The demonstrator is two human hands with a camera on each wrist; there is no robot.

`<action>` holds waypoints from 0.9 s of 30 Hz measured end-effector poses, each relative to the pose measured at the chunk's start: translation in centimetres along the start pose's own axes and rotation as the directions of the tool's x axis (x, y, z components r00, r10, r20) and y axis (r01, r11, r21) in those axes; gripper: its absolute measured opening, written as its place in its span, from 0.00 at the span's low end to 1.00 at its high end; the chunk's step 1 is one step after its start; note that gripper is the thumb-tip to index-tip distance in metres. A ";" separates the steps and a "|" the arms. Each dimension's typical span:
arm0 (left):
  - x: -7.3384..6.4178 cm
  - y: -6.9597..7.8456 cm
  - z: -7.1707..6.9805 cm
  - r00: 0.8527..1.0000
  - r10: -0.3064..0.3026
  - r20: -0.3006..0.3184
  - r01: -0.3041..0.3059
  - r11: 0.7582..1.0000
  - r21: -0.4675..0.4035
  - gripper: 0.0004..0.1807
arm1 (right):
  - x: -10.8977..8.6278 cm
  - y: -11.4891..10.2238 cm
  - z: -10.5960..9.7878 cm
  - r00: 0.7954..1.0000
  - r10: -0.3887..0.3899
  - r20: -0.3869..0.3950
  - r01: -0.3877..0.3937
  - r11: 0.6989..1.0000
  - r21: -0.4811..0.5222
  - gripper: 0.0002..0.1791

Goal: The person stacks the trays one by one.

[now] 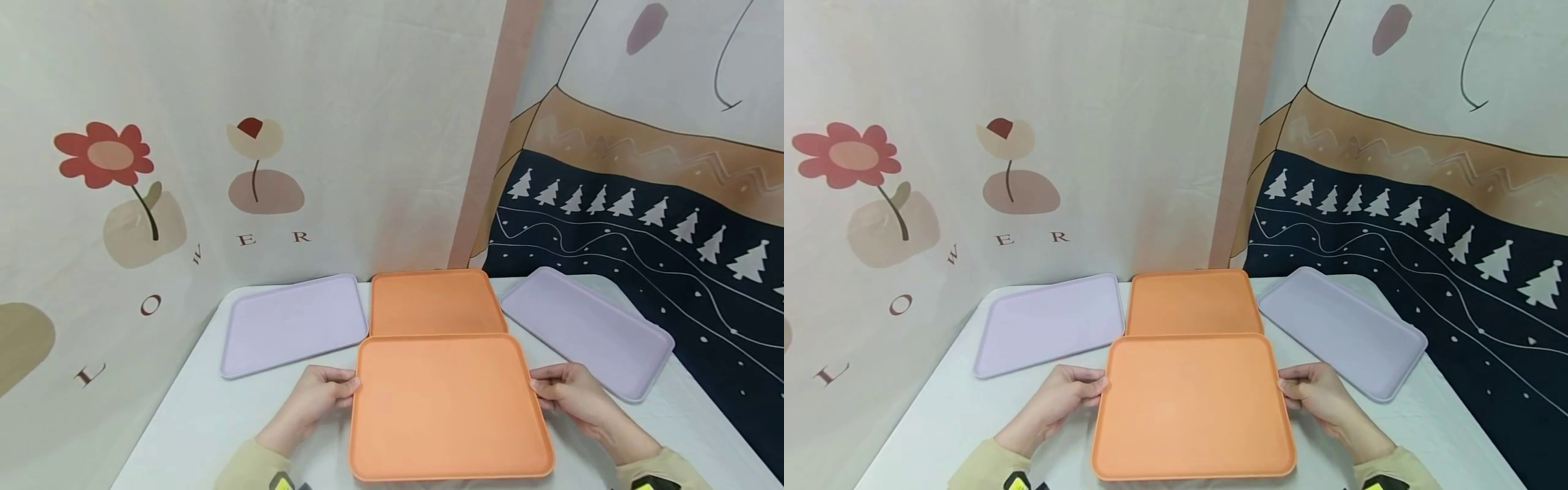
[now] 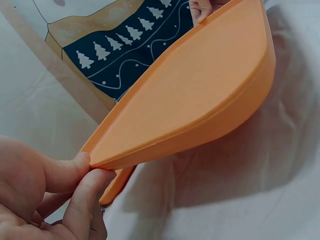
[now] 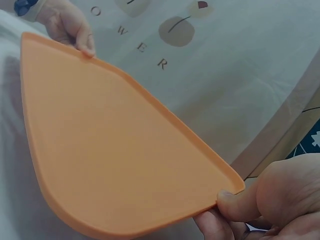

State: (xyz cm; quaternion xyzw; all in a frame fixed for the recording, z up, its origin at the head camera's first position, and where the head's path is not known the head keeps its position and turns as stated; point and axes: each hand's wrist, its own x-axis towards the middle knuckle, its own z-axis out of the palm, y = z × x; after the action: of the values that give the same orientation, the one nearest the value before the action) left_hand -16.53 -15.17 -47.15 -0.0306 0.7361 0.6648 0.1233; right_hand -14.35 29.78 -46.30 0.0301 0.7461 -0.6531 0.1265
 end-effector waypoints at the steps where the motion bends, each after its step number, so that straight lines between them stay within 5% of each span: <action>1: 0.0 -0.1 0.1 1.000 0.000 -0.007 0.000 1.000 0.005 0.14 | 0.0 0.1 0.0 1.000 0.006 -0.002 -0.006 1.000 -0.001 0.15; 27: 0.9 -1.7 0.9 0.998 -0.012 -0.067 0.015 0.999 0.052 0.10 | 0.6 1.5 0.8 0.996 0.057 -0.071 -0.065 0.991 -0.118 0.14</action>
State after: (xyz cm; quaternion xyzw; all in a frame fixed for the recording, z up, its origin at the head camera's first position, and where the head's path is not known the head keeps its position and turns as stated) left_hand -16.91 -14.35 -49.10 -0.0543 0.7567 0.6431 0.1040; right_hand -14.54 29.15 -47.99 0.0672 0.7866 -0.6013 0.1230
